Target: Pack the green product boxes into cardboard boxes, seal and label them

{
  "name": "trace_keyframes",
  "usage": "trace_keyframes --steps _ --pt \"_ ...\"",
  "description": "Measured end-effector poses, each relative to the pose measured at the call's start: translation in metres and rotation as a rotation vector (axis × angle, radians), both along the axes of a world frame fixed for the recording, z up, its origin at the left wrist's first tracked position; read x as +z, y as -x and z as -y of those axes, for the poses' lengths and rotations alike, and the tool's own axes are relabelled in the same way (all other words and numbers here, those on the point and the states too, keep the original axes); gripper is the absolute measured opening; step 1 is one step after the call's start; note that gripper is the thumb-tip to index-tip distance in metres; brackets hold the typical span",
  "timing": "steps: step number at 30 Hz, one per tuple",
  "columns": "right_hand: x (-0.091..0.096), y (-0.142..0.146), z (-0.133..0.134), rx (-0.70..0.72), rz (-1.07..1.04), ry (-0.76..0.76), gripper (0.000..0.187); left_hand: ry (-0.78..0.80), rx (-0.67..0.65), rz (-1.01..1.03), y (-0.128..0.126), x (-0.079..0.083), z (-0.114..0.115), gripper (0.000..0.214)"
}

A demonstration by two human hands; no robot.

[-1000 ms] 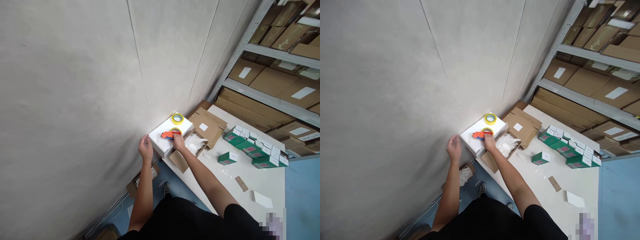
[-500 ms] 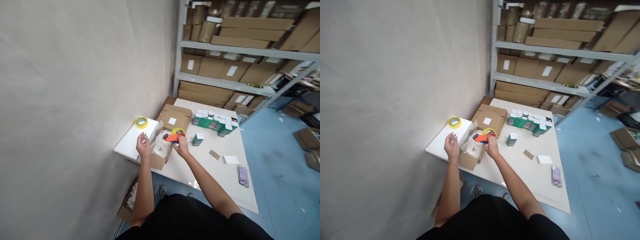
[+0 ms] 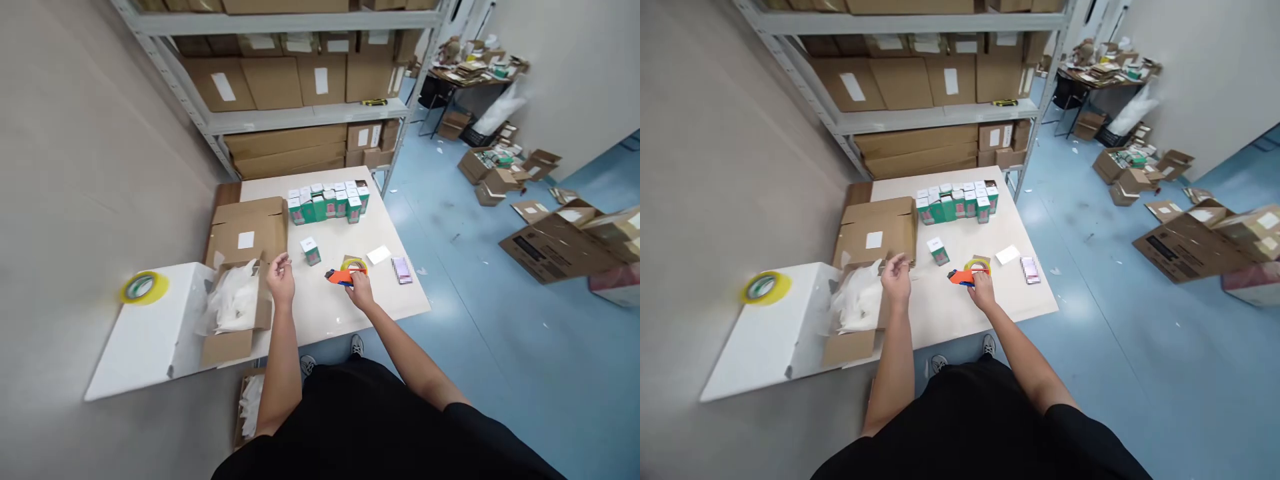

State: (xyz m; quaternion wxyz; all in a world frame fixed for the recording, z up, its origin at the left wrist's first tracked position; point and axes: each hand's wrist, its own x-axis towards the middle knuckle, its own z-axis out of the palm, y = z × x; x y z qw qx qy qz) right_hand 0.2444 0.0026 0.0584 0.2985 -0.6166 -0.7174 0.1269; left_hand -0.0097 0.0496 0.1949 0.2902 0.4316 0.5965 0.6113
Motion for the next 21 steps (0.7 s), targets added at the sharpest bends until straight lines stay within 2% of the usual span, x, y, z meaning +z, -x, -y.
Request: trace_keyframes --steps 3,6,9,12,16,21 --pt "-0.027 -0.044 0.018 -0.101 0.014 0.128 0.019 0.038 -0.129 -0.007 -0.038 -0.005 0.001 0.03" --pt "-0.05 -0.083 0.034 -0.192 0.003 0.276 0.021 0.089 -0.237 -0.036 -0.064 -0.007 0.008 0.03" --pt "-0.071 -0.115 0.046 -0.309 -0.014 0.475 0.025 0.156 -0.304 -0.073 -0.076 -0.009 0.017 0.03" --pt "-0.087 -0.136 0.055 -0.418 -0.002 0.627 0.031 0.219 -0.367 -0.095 -0.075 -0.01 0.024 0.03" --pt "-0.097 -0.149 0.061 -0.465 0.059 0.802 0.039 0.256 -0.375 -0.108 -0.067 -0.01 0.029 0.031" --pt "-0.09 -0.156 0.061 -0.507 0.066 0.888 0.037 0.253 -0.367 -0.086 -0.076 -0.007 0.024 0.033"
